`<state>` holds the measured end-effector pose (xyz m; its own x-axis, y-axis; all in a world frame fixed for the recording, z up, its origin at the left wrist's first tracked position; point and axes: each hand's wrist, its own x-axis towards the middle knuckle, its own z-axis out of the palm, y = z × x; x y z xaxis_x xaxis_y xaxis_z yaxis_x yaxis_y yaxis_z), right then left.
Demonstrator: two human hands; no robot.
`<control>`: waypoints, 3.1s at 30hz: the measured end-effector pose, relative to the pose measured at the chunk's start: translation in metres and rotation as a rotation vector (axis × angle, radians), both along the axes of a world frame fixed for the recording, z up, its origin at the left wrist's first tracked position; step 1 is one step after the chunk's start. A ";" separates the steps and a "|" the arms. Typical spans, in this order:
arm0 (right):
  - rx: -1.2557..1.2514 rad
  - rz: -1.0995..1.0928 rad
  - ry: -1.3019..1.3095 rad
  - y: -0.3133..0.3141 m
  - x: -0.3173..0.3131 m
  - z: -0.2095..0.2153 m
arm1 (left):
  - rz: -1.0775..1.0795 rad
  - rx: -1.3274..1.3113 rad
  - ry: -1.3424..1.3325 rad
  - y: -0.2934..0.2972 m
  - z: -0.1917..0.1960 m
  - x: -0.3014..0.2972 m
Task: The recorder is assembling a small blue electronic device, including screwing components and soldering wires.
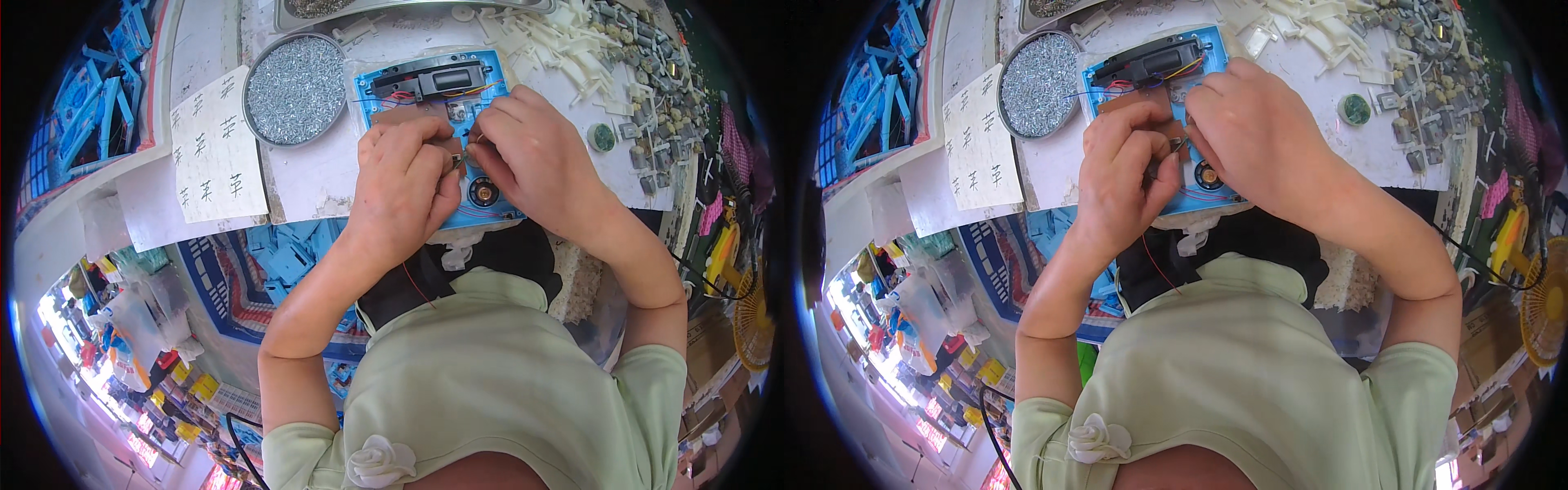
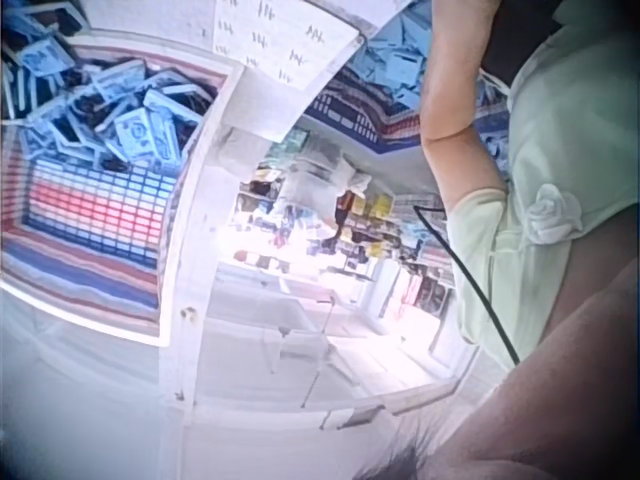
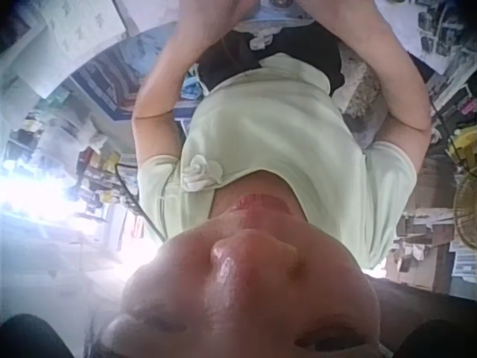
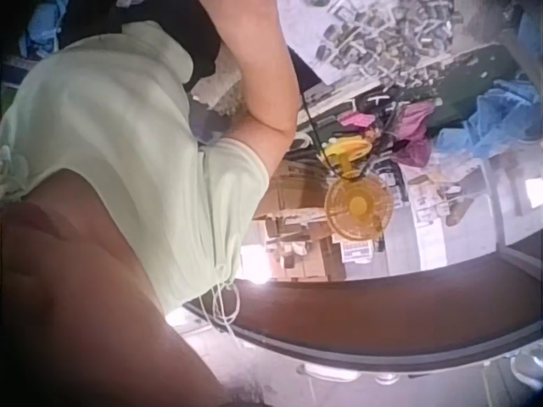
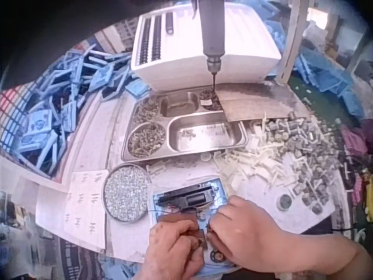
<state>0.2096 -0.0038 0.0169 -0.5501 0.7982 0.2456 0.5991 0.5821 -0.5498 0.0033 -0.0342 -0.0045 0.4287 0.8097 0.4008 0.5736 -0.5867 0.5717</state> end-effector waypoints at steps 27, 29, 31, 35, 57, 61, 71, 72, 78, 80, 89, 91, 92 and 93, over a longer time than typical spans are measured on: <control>-0.051 -0.033 0.003 0.001 -0.001 -0.001 | -0.095 0.013 0.066 0.012 -0.001 0.006; -0.043 -0.074 0.009 0.000 -0.001 -0.002 | -0.101 0.007 0.068 0.012 -0.002 0.004; -0.040 -0.063 -0.005 0.002 -0.001 -0.001 | -0.101 0.003 0.071 0.012 -0.002 0.004; -0.048 -0.060 0.006 0.004 0.000 -0.001 | -0.081 -0.013 0.052 0.011 -0.003 0.005; -0.094 0.070 -0.003 -0.008 0.035 0.024 | -0.026 -0.070 -0.044 0.011 -0.001 0.000; -0.030 0.170 0.000 0.009 0.042 0.018 | -0.006 -0.088 -0.032 0.011 -0.001 -0.001; 0.021 0.034 0.054 -0.023 0.036 0.014 | 0.021 -0.219 0.077 0.021 0.027 0.022; 0.009 0.021 0.046 -0.027 0.035 0.013 | 0.017 -0.208 0.078 0.023 0.028 0.025; -0.025 -0.044 0.032 -0.033 0.036 0.009 | -0.045 -0.188 0.192 0.036 0.031 0.034; -0.049 -0.044 0.016 -0.033 0.034 0.014 | -0.077 -0.211 0.236 0.044 0.037 0.035; -0.052 -0.025 -0.030 -0.032 0.032 0.018 | -0.290 -0.258 0.610 0.062 0.059 0.040; -0.047 -0.023 -0.037 -0.032 0.032 0.017 | -0.347 -0.246 0.637 0.064 0.059 0.042; -0.040 -0.019 -0.040 -0.032 0.032 0.017 | -0.364 -0.249 0.630 0.065 0.059 0.043; -0.033 -0.014 -0.043 -0.032 0.032 0.018 | -0.382 -0.251 0.624 0.066 0.058 0.044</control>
